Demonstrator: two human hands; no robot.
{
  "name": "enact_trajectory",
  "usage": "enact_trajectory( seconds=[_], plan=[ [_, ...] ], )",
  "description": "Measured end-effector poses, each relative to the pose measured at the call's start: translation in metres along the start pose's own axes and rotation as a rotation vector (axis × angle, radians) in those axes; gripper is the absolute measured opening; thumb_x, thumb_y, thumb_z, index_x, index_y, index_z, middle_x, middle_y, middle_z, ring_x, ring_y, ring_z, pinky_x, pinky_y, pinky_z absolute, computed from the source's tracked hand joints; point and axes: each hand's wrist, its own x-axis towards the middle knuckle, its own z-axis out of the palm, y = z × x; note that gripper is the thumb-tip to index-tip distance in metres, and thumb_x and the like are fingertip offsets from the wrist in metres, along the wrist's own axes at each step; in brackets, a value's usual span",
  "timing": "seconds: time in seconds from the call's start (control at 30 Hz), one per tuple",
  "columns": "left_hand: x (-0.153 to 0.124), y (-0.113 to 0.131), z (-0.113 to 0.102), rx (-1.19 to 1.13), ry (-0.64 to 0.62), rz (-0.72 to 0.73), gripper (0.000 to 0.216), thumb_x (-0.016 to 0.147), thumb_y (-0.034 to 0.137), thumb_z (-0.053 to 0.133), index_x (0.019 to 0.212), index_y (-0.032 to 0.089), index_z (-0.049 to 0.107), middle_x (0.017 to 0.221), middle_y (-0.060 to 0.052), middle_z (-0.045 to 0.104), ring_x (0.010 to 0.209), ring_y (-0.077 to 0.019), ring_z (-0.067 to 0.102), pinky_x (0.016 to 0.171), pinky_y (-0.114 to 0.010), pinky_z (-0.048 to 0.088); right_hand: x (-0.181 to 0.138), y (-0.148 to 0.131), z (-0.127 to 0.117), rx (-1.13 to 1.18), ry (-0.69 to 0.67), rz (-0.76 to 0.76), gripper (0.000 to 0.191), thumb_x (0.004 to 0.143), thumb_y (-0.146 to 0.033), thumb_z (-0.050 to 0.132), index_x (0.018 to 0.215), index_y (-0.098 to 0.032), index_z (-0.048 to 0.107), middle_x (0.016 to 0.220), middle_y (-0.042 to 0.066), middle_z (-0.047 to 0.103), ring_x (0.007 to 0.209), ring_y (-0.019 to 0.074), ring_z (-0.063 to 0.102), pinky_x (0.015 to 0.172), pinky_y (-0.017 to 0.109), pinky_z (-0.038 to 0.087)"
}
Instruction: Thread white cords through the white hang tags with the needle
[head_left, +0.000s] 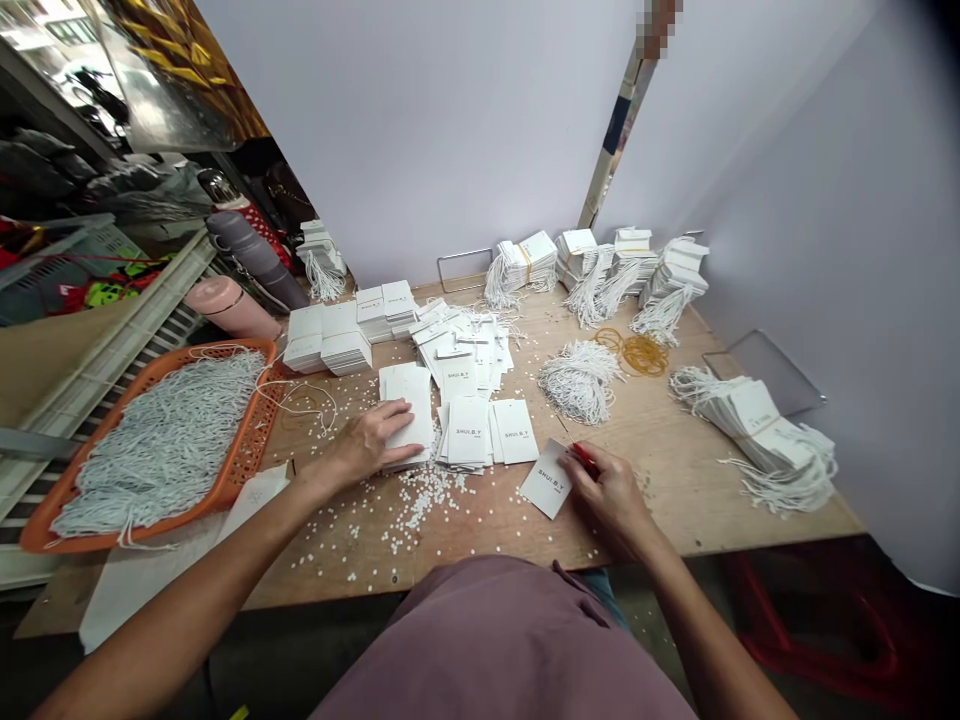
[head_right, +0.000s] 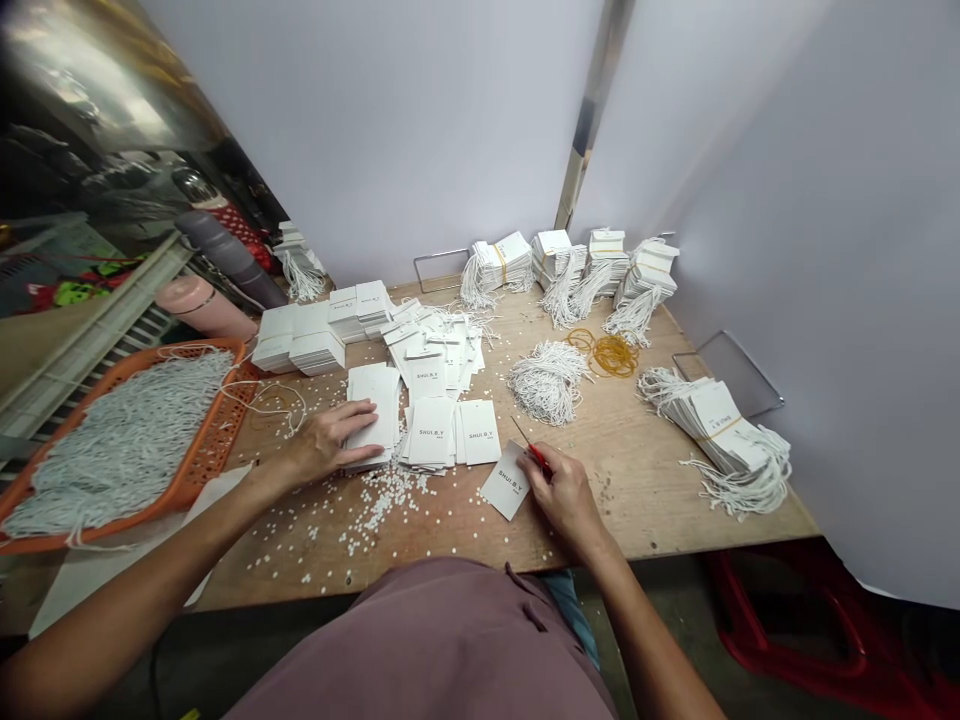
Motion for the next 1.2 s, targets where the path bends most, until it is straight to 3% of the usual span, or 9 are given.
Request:
enact_trajectory(
  seconds=[0.17,0.4,0.57,0.73,0.87,0.93,1.03,1.2],
  plan=[
    [0.004,0.017,-0.003,0.067,-0.001,0.061,0.03,0.093,0.039,0.061,0.104,0.013,0.07,0.115,-0.018,0.07,0.112,-0.0309,0.067,0.094,-0.047,0.058,0.0,-0.002,0.001,0.005,-0.009,-0.003,0.025,0.093,-0.037,0.055,0.078,-0.018,0.062,0.072,0.004,0.067,0.066,0.019,0.061,0.064,0.027,0.042],
    [-0.005,0.025,-0.001,0.059,0.107,0.157,0.02,0.098,0.018,0.05,0.104,0.017,0.069,0.102,-0.012,0.073,0.096,-0.0225,0.071,0.085,-0.038,0.06,-0.001,-0.005,0.0,-0.014,-0.023,-0.03,0.024,0.094,-0.035,0.053,0.078,-0.019,0.061,0.072,0.004,0.067,0.065,0.0191,0.061,0.063,0.027,0.042],
    [-0.016,0.032,-0.001,-0.042,0.087,0.147,0.013,0.096,0.021,0.055,0.097,0.018,0.068,0.088,-0.008,0.07,0.085,-0.0207,0.068,0.078,-0.035,0.057,-0.002,-0.003,-0.001,-0.016,-0.03,-0.032,0.024,0.094,-0.034,0.054,0.076,-0.019,0.06,0.07,0.004,0.065,0.063,0.0185,0.06,0.062,0.027,0.041],
    [-0.01,0.026,0.0,-0.178,0.117,-0.087,0.029,0.093,0.036,0.061,0.116,0.017,0.065,0.108,-0.011,0.064,0.101,-0.0248,0.064,0.089,-0.043,0.055,-0.002,-0.004,0.0,-0.009,-0.043,-0.023,0.024,0.094,-0.035,0.053,0.078,-0.019,0.061,0.071,0.004,0.066,0.066,0.019,0.061,0.065,0.028,0.042],
    [-0.002,-0.002,0.004,-0.142,0.084,-0.33,0.056,0.085,0.045,0.067,0.132,0.018,0.057,0.137,-0.015,0.05,0.129,-0.0347,0.049,0.108,-0.056,0.042,-0.001,-0.007,0.002,-0.013,-0.064,-0.046,0.025,0.095,-0.034,0.051,0.076,-0.02,0.059,0.068,0.002,0.063,0.062,0.0183,0.058,0.062,0.027,0.041],
    [0.001,-0.02,0.005,-0.137,0.067,-0.425,0.063,0.079,0.046,0.071,0.134,0.019,0.056,0.137,-0.014,0.048,0.132,-0.0367,0.045,0.111,-0.056,0.039,-0.001,-0.007,0.003,-0.015,-0.063,-0.056,0.025,0.095,-0.034,0.051,0.076,-0.02,0.059,0.069,0.003,0.063,0.062,0.0187,0.058,0.062,0.028,0.042],
    [0.004,-0.041,0.007,-0.22,0.051,-0.51,0.068,0.071,0.049,0.076,0.13,0.02,0.059,0.127,-0.011,0.052,0.124,-0.0343,0.052,0.107,-0.051,0.044,-0.001,-0.004,0.004,-0.009,-0.066,-0.062,0.024,0.095,-0.034,0.05,0.077,-0.02,0.059,0.071,0.004,0.065,0.064,0.0198,0.06,0.063,0.028,0.043],
    [0.004,-0.044,0.007,-0.25,0.083,-0.561,0.065,0.067,0.05,0.077,0.122,0.018,0.063,0.121,-0.009,0.054,0.114,-0.032,0.058,0.102,-0.048,0.048,-0.001,0.0,0.003,-0.002,-0.075,-0.055,0.025,0.097,-0.035,0.05,0.078,-0.02,0.058,0.072,0.005,0.066,0.065,0.0211,0.062,0.064,0.029,0.044]
  ],
)
